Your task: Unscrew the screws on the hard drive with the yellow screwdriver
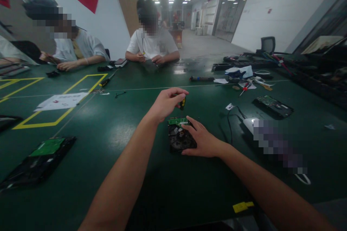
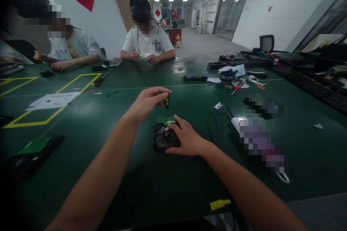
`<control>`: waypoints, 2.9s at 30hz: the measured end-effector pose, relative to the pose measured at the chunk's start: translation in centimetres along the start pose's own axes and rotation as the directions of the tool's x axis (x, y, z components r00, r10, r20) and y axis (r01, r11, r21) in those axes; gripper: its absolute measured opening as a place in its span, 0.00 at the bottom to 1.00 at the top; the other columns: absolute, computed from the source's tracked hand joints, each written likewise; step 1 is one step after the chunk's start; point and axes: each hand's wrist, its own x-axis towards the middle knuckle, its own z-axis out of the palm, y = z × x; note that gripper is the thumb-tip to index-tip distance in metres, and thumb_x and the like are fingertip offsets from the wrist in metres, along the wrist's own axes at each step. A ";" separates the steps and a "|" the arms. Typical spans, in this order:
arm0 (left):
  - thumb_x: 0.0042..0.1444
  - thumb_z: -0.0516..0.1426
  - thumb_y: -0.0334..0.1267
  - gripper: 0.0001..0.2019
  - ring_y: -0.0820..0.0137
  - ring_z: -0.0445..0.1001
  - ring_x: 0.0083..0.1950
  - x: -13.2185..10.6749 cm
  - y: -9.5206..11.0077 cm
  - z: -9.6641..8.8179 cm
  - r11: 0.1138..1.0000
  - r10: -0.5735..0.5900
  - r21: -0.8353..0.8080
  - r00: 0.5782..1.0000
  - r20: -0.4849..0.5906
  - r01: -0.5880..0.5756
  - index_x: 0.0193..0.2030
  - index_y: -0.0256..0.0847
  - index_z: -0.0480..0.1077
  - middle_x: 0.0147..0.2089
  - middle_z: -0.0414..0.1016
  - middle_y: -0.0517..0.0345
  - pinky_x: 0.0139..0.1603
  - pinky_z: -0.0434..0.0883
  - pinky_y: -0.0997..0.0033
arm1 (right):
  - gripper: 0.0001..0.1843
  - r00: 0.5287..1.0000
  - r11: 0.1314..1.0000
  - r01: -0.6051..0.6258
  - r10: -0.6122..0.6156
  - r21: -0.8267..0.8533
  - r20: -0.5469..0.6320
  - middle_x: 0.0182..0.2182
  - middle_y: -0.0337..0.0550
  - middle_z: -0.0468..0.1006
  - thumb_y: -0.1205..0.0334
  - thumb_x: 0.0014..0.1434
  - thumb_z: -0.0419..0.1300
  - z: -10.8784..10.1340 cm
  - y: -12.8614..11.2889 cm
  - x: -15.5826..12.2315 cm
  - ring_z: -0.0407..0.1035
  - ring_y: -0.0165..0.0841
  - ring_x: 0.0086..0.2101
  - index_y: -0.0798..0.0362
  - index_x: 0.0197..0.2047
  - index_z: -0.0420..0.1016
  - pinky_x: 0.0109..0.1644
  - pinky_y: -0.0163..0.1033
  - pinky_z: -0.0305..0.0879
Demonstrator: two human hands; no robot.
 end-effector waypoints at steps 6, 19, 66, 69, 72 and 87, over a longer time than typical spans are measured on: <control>0.60 0.60 0.36 0.09 0.68 0.74 0.43 -0.2 0.3 0.0 0.994 0.004 -0.105 0.998 0.062 0.002 0.46 0.43 0.80 0.47 0.78 0.52 0.37 0.73 0.71 | 0.56 1.000 1.000 -0.011 0.011 -0.020 0.003 0.76 0.60 0.40 0.28 0.51 0.66 0.1 0.1 0.0 0.39 0.58 0.73 0.50 0.72 0.57 0.73 0.64 0.46; 0.54 0.68 0.43 0.11 0.71 0.73 0.38 0.1 -0.3 0.1 0.998 0.013 -0.066 1.000 -0.023 -0.015 0.41 0.40 0.81 0.40 0.79 0.54 0.35 0.69 0.72 | 0.56 1.000 1.000 0.015 -0.015 -0.018 -0.008 0.76 0.61 0.40 0.28 0.51 0.66 0.2 0.3 -0.1 0.39 0.59 0.73 0.49 0.73 0.55 0.73 0.65 0.45; 0.61 0.61 0.36 0.09 0.72 0.72 0.37 0.6 -1.3 0.0 0.997 0.073 -0.018 0.993 -0.094 -0.075 0.46 0.41 0.80 0.37 0.76 0.56 0.36 0.73 0.73 | 0.55 1.000 1.000 0.013 -0.013 0.003 -0.007 0.76 0.61 0.40 0.28 0.51 0.66 0.2 0.3 0.0 0.40 0.60 0.73 0.49 0.73 0.56 0.72 0.66 0.45; 0.62 0.60 0.36 0.10 0.71 0.72 0.36 0.6 -1.3 0.0 0.991 0.122 0.068 0.987 -0.105 -0.116 0.47 0.41 0.81 0.36 0.76 0.56 0.35 0.73 0.73 | 0.55 1.000 1.000 0.000 0.000 0.005 0.013 0.76 0.61 0.39 0.28 0.52 0.65 -0.1 0.1 0.0 0.40 0.60 0.73 0.49 0.73 0.56 0.72 0.66 0.45; 0.62 0.59 0.37 0.12 0.70 0.73 0.37 0.6 -1.1 0.0 0.985 0.145 0.111 0.985 -0.098 -0.134 0.48 0.41 0.82 0.41 0.80 0.53 0.34 0.74 0.72 | 0.56 1.000 1.000 -0.005 0.005 0.001 0.020 0.76 0.60 0.39 0.28 0.51 0.65 -0.2 0.0 0.0 0.40 0.60 0.73 0.49 0.73 0.56 0.73 0.65 0.45; 0.52 0.69 0.40 0.11 0.73 0.73 0.34 0.5 -1.0 0.4 0.996 0.079 -0.045 0.992 -0.096 -0.083 0.41 0.39 0.80 0.38 0.80 0.54 0.33 0.71 0.72 | 0.55 1.000 1.000 0.011 -0.011 -0.010 0.002 0.76 0.62 0.40 0.28 0.52 0.66 0.1 0.2 0.0 0.40 0.59 0.73 0.50 0.72 0.56 0.72 0.65 0.46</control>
